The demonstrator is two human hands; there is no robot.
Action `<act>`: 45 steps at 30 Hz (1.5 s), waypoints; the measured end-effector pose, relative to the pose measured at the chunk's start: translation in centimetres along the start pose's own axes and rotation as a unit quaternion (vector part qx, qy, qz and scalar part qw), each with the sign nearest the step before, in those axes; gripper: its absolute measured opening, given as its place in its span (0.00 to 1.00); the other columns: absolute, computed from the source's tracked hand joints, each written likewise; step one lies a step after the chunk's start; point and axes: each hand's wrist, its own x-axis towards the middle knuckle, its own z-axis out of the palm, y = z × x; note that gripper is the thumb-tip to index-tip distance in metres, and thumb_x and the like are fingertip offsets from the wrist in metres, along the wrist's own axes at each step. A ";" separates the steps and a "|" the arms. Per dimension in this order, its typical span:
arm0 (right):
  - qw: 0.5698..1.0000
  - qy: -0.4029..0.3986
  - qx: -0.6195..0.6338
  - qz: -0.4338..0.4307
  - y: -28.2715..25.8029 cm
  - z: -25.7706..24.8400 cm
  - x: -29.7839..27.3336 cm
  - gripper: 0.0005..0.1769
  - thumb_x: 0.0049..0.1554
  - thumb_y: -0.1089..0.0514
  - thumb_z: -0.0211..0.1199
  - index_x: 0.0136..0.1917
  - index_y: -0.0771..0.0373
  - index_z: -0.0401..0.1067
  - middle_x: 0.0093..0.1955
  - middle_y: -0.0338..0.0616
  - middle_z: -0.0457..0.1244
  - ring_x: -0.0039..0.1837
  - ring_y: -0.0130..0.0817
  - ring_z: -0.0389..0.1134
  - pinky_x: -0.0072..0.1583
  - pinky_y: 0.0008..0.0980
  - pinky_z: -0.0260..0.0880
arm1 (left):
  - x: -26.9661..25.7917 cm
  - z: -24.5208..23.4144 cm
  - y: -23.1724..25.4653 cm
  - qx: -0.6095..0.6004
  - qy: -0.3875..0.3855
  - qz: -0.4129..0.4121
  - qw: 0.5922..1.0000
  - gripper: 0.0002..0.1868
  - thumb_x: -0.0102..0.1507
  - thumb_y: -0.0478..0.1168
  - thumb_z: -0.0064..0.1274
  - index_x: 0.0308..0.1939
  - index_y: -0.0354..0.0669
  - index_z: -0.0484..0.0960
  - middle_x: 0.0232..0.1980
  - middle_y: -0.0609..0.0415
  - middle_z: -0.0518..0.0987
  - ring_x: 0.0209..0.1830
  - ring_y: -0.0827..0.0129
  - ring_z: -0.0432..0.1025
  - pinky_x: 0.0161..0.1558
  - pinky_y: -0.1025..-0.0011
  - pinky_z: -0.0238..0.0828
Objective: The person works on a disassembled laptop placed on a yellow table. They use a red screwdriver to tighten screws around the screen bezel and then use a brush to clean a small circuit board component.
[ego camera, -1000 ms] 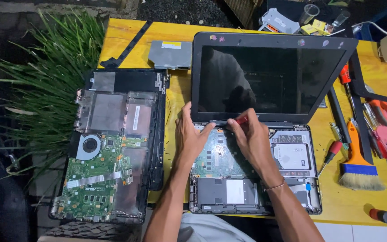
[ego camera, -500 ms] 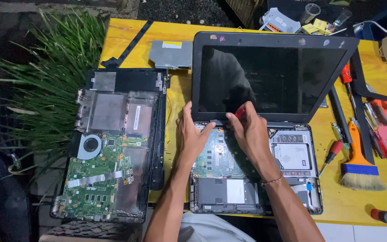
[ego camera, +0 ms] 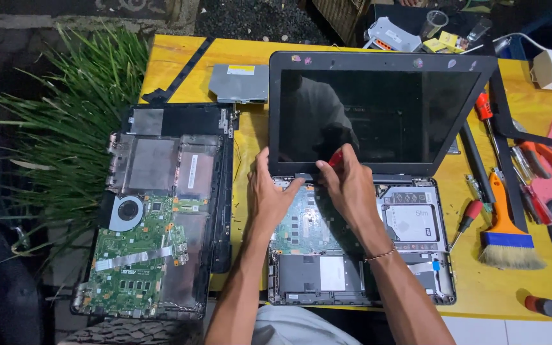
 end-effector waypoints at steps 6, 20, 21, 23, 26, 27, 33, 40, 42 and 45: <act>1.000 0.024 0.021 -0.001 0.3 0.1 -0.4 0.12 0.64 0.54 0.62 0.55 0.65 0.68 0.43 0.58 0.71 0.44 0.47 0.77 0.47 0.40 0.78 | 0.1 -0.1 -1.4 -0.052 0.009 0.037 0.998 0.38 0.59 0.39 0.61 0.72 0.46 0.65 0.64 0.28 0.73 0.66 0.35 0.67 0.63 0.47 0.66; 0.998 0.052 -0.015 -0.024 0.4 1.1 -2.1 0.12 0.66 0.52 0.61 0.53 0.64 0.69 0.38 0.53 0.70 0.38 0.46 0.75 0.40 0.35 0.75 | 0.3 -0.4 -0.6 -0.058 -0.014 0.013 0.998 0.46 0.53 0.42 0.67 0.74 0.50 0.63 0.67 0.31 0.71 0.69 0.37 0.65 0.67 0.47 0.61; 0.998 0.052 -0.019 -0.027 0.9 1.3 -2.3 0.12 0.65 0.52 0.61 0.52 0.64 0.69 0.38 0.53 0.70 0.38 0.46 0.75 0.39 0.35 0.74 | 0.2 -0.3 -0.4 -0.032 -0.015 0.010 0.999 0.48 0.51 0.43 0.68 0.74 0.52 0.63 0.67 0.34 0.71 0.69 0.39 0.65 0.67 0.46 0.61; 0.998 0.058 -0.013 -0.018 0.5 1.2 -2.0 0.12 0.65 0.52 0.62 0.53 0.64 0.69 0.39 0.55 0.70 0.39 0.48 0.75 0.41 0.36 0.75 | 0.1 -0.4 -0.2 -0.044 -0.016 0.007 0.999 0.47 0.52 0.42 0.67 0.74 0.51 0.62 0.69 0.32 0.70 0.70 0.37 0.64 0.67 0.44 0.60; 0.998 0.069 0.003 -0.015 0.0 1.0 -1.5 0.12 0.65 0.53 0.62 0.54 0.65 0.69 0.41 0.57 0.70 0.41 0.49 0.76 0.42 0.36 0.76 | 0.1 -0.4 -0.1 -0.055 -0.014 -0.001 0.998 0.46 0.54 0.42 0.66 0.75 0.50 0.61 0.70 0.30 0.68 0.71 0.36 0.63 0.67 0.43 0.60; 0.997 0.072 0.012 -0.017 -0.1 0.9 -1.5 0.12 0.65 0.54 0.62 0.54 0.65 0.69 0.41 0.57 0.70 0.41 0.47 0.76 0.43 0.36 0.76 | 0.0 -0.4 -0.2 -0.055 -0.013 -0.009 0.998 0.46 0.54 0.42 0.66 0.74 0.51 0.62 0.70 0.31 0.68 0.72 0.37 0.63 0.67 0.43 0.60; 0.997 0.072 0.013 -0.014 -0.5 0.9 -0.7 0.11 0.64 0.54 0.63 0.53 0.64 0.70 0.41 0.56 0.70 0.40 0.43 0.76 0.42 0.35 0.76 | -0.1 -0.2 -0.2 -0.057 -0.009 -0.004 0.998 0.46 0.56 0.43 0.66 0.75 0.51 0.60 0.72 0.30 0.67 0.73 0.36 0.61 0.67 0.41 0.59; 0.998 0.063 0.001 -0.023 -0.6 0.3 -1.6 0.13 0.65 0.52 0.62 0.53 0.65 0.69 0.42 0.56 0.70 0.43 0.46 0.76 0.44 0.38 0.77 | -0.3 -0.2 -0.2 -0.036 -0.007 0.017 0.999 0.45 0.57 0.47 0.64 0.75 0.50 0.60 0.71 0.30 0.68 0.72 0.36 0.62 0.68 0.43 0.57; 0.995 0.096 0.018 -0.025 0.4 -0.1 -2.2 0.12 0.65 0.53 0.62 0.54 0.64 0.69 0.42 0.58 0.69 0.43 0.53 0.75 0.44 0.41 0.76 | -0.2 -0.1 -0.3 -0.028 -0.005 0.018 0.999 0.45 0.56 0.48 0.64 0.75 0.50 0.61 0.70 0.30 0.68 0.71 0.35 0.62 0.68 0.43 0.57; 0.994 0.108 0.009 -0.015 2.7 -1.5 -2.7 0.11 0.65 0.56 0.62 0.55 0.66 0.68 0.44 0.59 0.69 0.45 0.54 0.75 0.46 0.44 0.76 | -0.2 -0.3 -0.2 -0.019 -0.007 0.018 1.000 0.44 0.56 0.48 0.63 0.74 0.49 0.61 0.69 0.31 0.69 0.70 0.36 0.63 0.66 0.43 0.60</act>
